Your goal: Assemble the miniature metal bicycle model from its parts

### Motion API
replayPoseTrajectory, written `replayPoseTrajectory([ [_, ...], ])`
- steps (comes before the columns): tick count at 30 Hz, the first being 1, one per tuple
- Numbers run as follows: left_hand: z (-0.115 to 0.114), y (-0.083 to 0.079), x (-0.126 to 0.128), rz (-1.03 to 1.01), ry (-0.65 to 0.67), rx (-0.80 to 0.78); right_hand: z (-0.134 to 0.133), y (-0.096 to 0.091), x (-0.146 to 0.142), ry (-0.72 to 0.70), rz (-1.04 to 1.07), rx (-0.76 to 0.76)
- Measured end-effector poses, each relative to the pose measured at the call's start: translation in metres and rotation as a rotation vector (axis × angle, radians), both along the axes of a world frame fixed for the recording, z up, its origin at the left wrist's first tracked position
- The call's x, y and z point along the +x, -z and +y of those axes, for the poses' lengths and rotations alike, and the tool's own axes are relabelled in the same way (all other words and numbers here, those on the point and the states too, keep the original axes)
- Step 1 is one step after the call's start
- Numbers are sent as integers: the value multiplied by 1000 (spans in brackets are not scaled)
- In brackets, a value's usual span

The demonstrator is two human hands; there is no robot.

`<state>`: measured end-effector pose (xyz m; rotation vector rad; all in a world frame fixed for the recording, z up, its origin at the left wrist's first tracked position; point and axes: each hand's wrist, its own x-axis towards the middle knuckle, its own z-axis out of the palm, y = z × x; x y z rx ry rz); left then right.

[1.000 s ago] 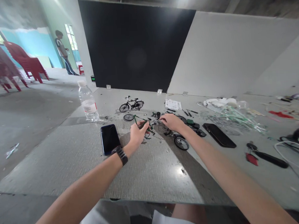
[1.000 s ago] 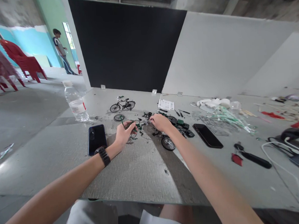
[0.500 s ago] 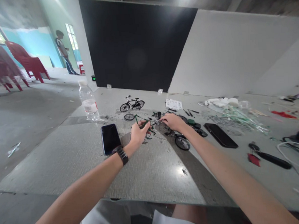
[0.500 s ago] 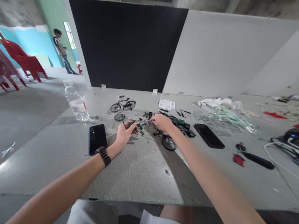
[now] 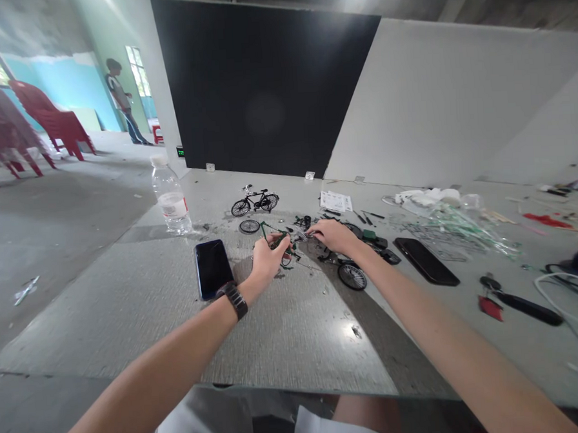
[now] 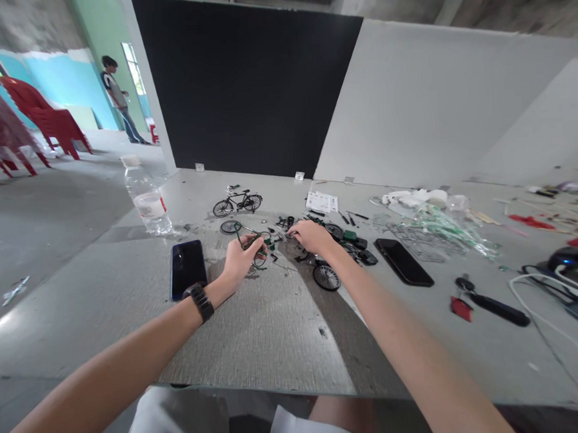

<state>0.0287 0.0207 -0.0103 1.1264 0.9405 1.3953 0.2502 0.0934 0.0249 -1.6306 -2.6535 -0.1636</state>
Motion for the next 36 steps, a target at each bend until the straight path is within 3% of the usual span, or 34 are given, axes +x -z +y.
replayPoseTrajectory([
  [24,-1,-1,1,11,-3,-9,3,5,-1,-74,17,5],
  [36,3,8,0,17,10,29,-8,0,1,29,123,2],
])
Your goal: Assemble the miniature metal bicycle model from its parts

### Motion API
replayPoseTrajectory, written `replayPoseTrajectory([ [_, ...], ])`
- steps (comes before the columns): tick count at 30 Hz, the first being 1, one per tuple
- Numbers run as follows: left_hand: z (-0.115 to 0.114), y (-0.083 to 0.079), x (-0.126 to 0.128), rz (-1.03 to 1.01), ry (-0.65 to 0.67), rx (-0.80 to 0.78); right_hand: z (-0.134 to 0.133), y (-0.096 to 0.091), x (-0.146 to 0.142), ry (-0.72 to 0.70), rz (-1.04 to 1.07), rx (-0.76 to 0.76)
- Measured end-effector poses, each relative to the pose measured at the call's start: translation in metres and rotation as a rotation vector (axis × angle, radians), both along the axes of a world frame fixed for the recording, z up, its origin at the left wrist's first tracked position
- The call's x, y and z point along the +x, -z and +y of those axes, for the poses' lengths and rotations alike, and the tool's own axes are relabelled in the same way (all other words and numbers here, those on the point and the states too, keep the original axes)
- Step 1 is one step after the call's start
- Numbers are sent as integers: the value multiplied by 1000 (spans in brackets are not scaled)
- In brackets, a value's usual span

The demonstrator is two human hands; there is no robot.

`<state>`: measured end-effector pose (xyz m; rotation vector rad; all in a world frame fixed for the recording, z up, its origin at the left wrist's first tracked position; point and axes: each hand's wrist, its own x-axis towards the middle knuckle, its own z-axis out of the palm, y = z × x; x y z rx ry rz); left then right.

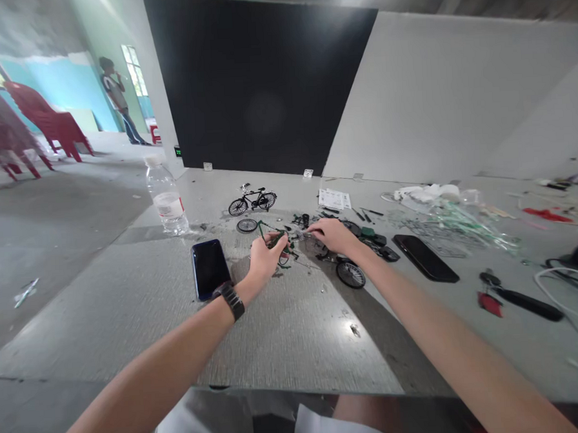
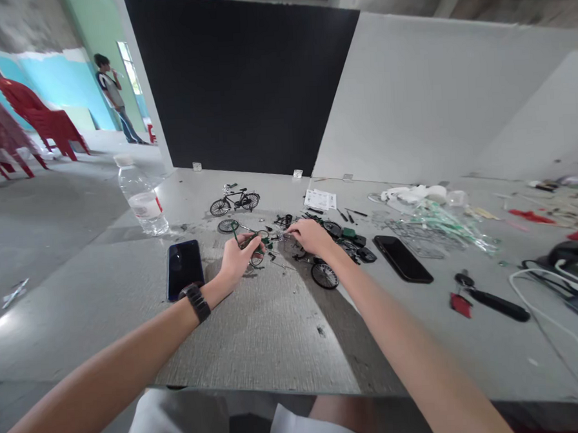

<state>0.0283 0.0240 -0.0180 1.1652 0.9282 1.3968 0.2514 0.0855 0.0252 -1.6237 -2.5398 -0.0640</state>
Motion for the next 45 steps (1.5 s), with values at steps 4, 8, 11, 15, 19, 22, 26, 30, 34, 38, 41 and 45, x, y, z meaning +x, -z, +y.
replayPoseTrajectory([
  [4,-1,-2,0,50,1,19,-16,-5,0,6,170,70],
  [8,-4,-9,0,113,11,36,-45,-7,-12,-12,430,138],
  [11,-7,-14,1,112,17,23,-63,-3,-20,-8,583,165],
  [15,-9,-14,3,153,26,36,-76,4,-24,-22,725,129],
  [19,-12,-9,4,304,20,94,-83,9,-26,-41,886,50],
  [22,-15,-8,4,403,0,143,-89,10,-28,-50,940,10],
  [26,-19,-9,4,510,-46,237,-96,10,-32,-66,975,-22],
  [30,-20,-11,6,548,-97,327,-101,12,-35,-75,1015,-54],
  [34,-20,-10,6,587,-110,359,-104,14,-38,-85,1034,-81],
  [38,-19,-8,6,591,-109,356,-104,17,-39,-83,1060,-86],
  [41,-20,-9,6,614,-121,354,-104,19,-40,-88,1072,-87],
  [45,-22,-12,7,615,-124,408,-105,19,-40,-98,1070,-77],
])
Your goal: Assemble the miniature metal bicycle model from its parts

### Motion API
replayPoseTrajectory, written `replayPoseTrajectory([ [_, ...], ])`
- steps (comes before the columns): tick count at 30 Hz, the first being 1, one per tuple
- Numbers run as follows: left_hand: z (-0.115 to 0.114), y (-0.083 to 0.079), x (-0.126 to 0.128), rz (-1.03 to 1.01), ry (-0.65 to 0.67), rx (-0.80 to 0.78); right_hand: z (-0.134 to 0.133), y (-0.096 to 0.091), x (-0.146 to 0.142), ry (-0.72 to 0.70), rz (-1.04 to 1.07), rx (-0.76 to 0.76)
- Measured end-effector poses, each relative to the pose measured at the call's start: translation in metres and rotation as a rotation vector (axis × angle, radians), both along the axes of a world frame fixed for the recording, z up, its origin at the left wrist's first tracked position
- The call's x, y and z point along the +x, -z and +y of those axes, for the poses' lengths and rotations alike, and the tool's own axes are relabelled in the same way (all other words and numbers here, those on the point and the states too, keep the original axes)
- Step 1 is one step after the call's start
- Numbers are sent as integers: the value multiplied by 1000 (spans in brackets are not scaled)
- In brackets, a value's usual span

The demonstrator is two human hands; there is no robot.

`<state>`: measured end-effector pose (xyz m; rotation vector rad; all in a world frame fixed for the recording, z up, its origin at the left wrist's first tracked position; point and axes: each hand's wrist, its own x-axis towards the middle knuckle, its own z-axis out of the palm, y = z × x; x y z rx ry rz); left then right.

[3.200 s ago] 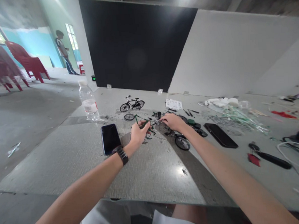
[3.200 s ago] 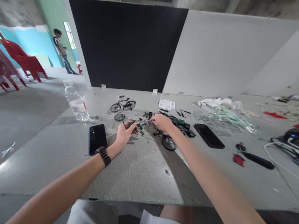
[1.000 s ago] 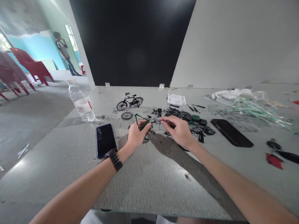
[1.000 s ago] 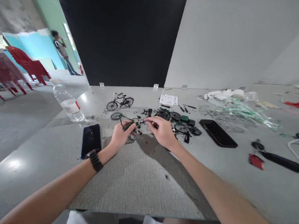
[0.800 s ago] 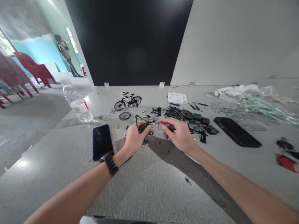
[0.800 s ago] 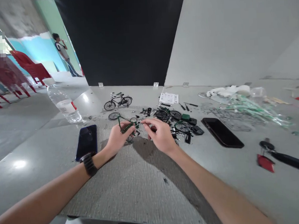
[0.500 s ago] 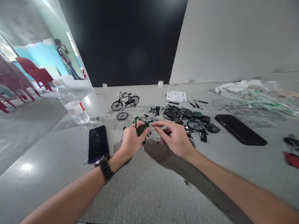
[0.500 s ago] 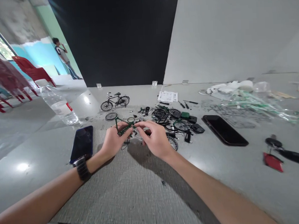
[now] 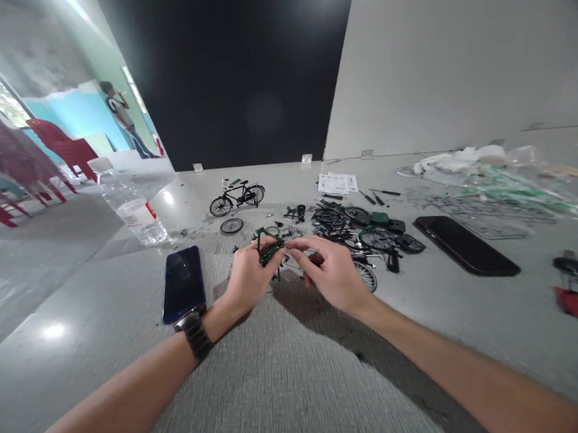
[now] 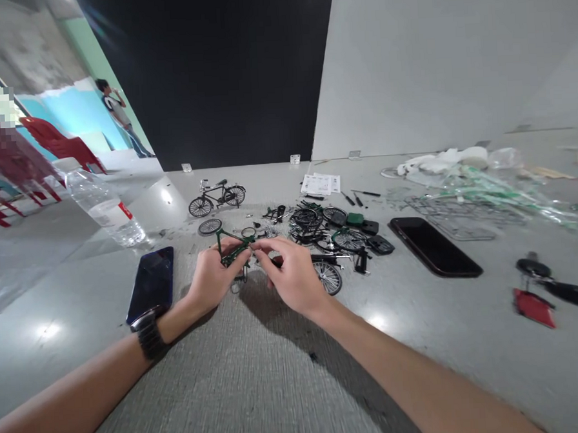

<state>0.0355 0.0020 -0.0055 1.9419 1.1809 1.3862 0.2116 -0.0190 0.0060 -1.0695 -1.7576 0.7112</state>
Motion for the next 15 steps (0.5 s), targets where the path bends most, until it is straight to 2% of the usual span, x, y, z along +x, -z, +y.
replayPoseTrajectory([
  [4,-1,-1,0,19,18,24,-1,-1,-1,8,4,-10],
  [15,-5,-2,-3,237,18,134,-5,-5,-2,23,2,-67],
])
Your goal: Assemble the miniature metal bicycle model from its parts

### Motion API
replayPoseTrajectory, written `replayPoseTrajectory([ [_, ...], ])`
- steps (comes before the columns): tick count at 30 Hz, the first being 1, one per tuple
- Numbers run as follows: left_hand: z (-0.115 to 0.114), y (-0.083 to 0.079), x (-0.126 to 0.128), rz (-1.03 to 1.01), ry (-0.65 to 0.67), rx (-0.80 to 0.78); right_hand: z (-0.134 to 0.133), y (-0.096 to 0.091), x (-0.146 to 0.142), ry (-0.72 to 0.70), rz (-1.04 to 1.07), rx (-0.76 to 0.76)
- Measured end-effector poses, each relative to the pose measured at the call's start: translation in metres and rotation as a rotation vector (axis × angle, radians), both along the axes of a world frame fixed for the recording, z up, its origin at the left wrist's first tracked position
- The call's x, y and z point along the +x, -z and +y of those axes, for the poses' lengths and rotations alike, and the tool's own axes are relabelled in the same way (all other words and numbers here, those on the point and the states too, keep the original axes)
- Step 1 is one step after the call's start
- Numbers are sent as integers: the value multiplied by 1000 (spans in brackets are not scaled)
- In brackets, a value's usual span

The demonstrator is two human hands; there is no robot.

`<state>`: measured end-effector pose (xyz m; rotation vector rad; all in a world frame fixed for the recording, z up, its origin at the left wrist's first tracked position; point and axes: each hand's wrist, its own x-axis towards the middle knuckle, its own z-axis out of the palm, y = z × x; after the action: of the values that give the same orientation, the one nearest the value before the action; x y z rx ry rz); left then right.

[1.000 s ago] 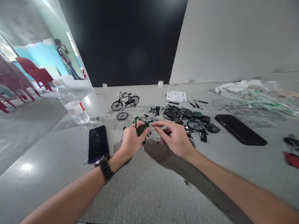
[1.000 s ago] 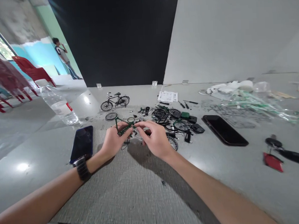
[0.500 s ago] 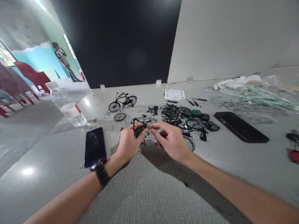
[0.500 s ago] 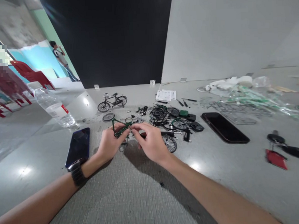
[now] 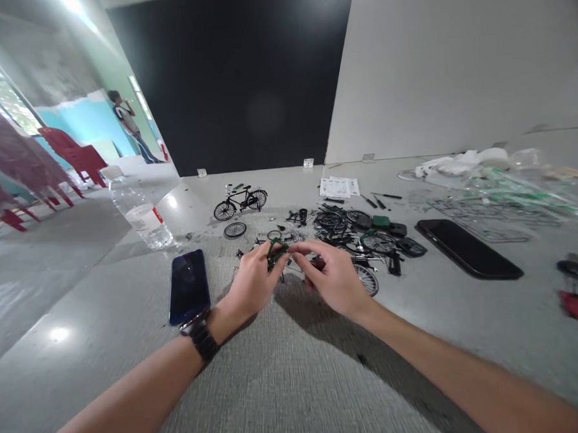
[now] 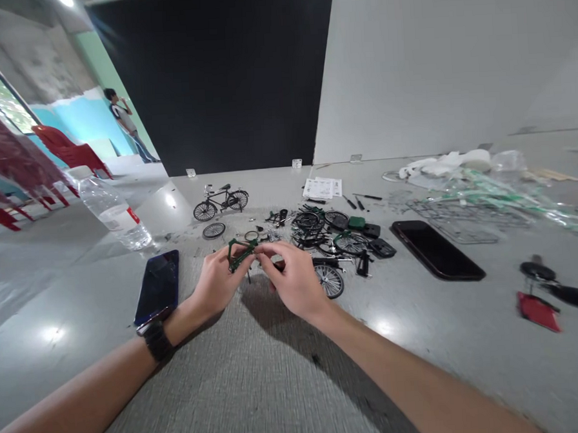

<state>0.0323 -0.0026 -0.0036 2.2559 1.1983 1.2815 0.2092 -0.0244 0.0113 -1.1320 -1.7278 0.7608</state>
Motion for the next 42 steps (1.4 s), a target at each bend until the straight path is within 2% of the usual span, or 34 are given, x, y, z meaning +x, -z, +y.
replayPoseTrajectory([
  [11,0,1,-3,148,17,53,-7,1,-6,-20,139,-282],
  [21,-1,0,-3,180,27,34,-7,2,-6,-10,182,-310],
  [29,-2,-1,-2,179,15,-15,-8,-3,-8,19,208,-329],
  [42,4,1,5,214,-17,4,-1,2,-7,31,204,-302],
])
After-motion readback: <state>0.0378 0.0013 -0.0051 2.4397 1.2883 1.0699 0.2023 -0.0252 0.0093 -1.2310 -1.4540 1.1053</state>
